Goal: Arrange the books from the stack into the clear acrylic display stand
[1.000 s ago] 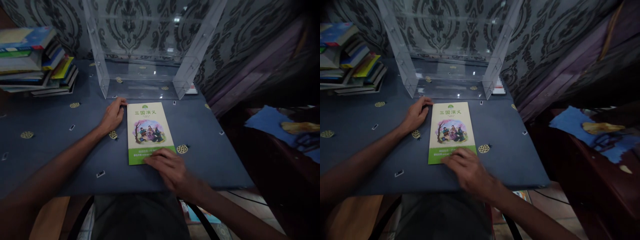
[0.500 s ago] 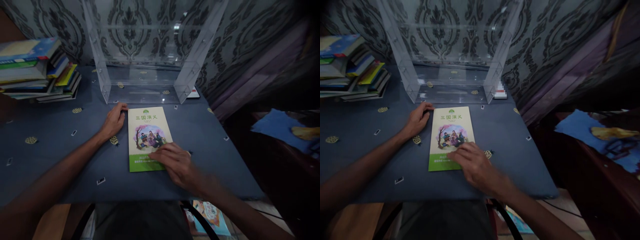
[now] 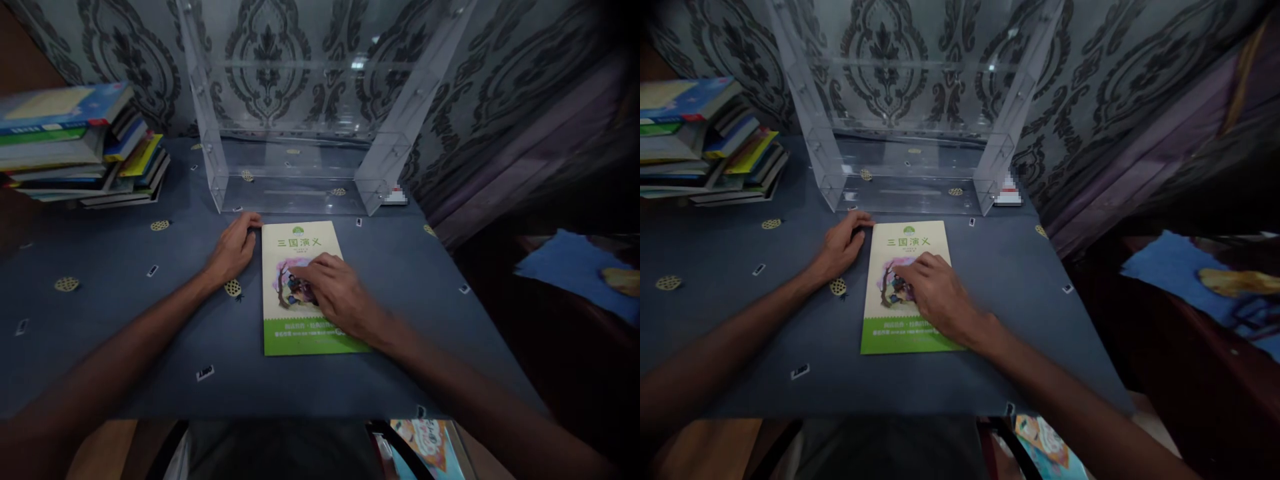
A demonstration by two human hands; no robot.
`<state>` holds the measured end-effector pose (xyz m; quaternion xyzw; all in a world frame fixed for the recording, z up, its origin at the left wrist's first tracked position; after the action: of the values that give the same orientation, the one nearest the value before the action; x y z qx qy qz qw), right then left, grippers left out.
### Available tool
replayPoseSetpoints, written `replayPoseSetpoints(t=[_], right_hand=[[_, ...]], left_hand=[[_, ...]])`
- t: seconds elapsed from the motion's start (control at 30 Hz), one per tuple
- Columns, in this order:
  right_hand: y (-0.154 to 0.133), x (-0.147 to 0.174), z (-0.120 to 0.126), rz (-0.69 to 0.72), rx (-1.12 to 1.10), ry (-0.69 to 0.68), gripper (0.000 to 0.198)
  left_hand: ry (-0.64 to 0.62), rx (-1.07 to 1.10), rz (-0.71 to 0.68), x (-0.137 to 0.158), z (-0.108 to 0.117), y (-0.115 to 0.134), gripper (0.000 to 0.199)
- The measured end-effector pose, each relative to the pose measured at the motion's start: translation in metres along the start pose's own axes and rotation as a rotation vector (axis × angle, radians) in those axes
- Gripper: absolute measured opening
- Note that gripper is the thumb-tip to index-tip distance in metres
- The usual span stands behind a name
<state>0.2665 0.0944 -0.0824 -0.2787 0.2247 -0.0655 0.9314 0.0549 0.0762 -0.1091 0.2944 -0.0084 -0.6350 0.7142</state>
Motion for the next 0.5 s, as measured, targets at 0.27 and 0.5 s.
replayPoseSetpoints(t=[0.27,0.5], right_hand=[[0.030,0.015,0.022,-0.102,0.102,0.148,0.040],[0.059,-0.008,0.024,-0.252,0.164,0.079,0.047]], left_hand=[[-0.013,-0.008,0.018,0.000,0.003,0.003,0.032],[-0.016,-0.003,0.010,-0.001,0.002,0.002,0.032]])
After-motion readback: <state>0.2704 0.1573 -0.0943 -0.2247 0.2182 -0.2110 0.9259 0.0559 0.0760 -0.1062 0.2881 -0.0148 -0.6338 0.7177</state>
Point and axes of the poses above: each hand's wrist, its own x-axis away from the middle knuckle, its own z-axis out of the back of the hand, y = z × x, the point moved 5 cm from there along -x, towards the middle knuckle, and after that the axes turned 15 degrees about -x, right-handed, at the moved point
